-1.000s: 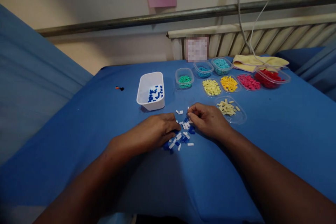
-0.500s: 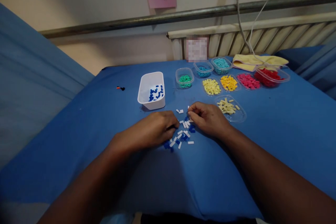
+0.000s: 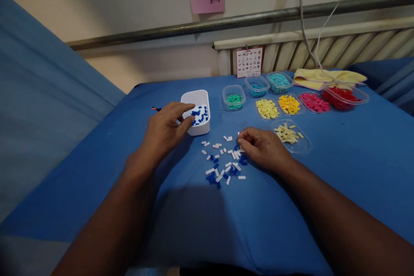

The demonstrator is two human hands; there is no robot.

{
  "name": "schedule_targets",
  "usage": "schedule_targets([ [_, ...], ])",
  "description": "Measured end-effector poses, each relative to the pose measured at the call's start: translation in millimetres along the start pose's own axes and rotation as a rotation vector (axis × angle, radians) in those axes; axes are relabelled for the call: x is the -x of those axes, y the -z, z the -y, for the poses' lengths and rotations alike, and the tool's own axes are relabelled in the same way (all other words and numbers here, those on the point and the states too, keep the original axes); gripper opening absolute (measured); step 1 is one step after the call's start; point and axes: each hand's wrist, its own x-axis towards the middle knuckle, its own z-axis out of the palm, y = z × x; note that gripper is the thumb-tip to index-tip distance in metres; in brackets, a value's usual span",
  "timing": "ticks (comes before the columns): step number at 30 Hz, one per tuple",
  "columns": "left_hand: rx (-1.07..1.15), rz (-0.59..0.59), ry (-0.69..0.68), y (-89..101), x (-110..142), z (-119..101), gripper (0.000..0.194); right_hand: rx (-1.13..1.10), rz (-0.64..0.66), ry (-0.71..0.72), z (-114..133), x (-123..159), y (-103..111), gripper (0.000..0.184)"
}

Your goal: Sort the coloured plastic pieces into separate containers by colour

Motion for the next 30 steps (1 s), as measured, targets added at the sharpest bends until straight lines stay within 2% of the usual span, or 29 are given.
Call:
schedule_targets([
  [2,0.013,0.050,-0.073,4.6,4.1,-1.9,0.026,0.005,0.002,-0.002,0.9,0.5,0.2,0.020],
  [3,0.054,0.119,-0.126,7.7,7.4,-5.9,0.022,0.010,0.002,0.001,1.2,0.6,0.3,0.020],
  [5,0.122,0.359,-0.243,13.8,14.8,-18.1,0.017,0.012,-0.002,0.011,1.4,0.8,0.4,0.020],
  [7,0.053,0.570,-0.301,16.6,21.5,-31.1,0.017,0.003,-0.005,0.013,1.2,0.8,0.3,0.020],
  [10,-0.086,0.716,-0.347,12.4,27.1,-43.1,0.020,-0.005,-0.001,0.003,1.1,0.8,0.4,0.020],
  [16,-0.100,0.775,-0.425,-1.3,31.5,-42.3,0.017,0.014,-0.011,0.000,4.0,1.7,1.4,0.018],
  [24,-0.098,0.826,-0.385,-5.6,31.6,-39.5,0.017,-0.019,-0.018,0.001,2.4,1.7,-0.1,0.017],
  [30,-0.100,0.810,-0.411,-12.5,32.2,-39.1,0.018,-0.064,-0.046,0.051,4.1,2.9,4.6,0.018],
])
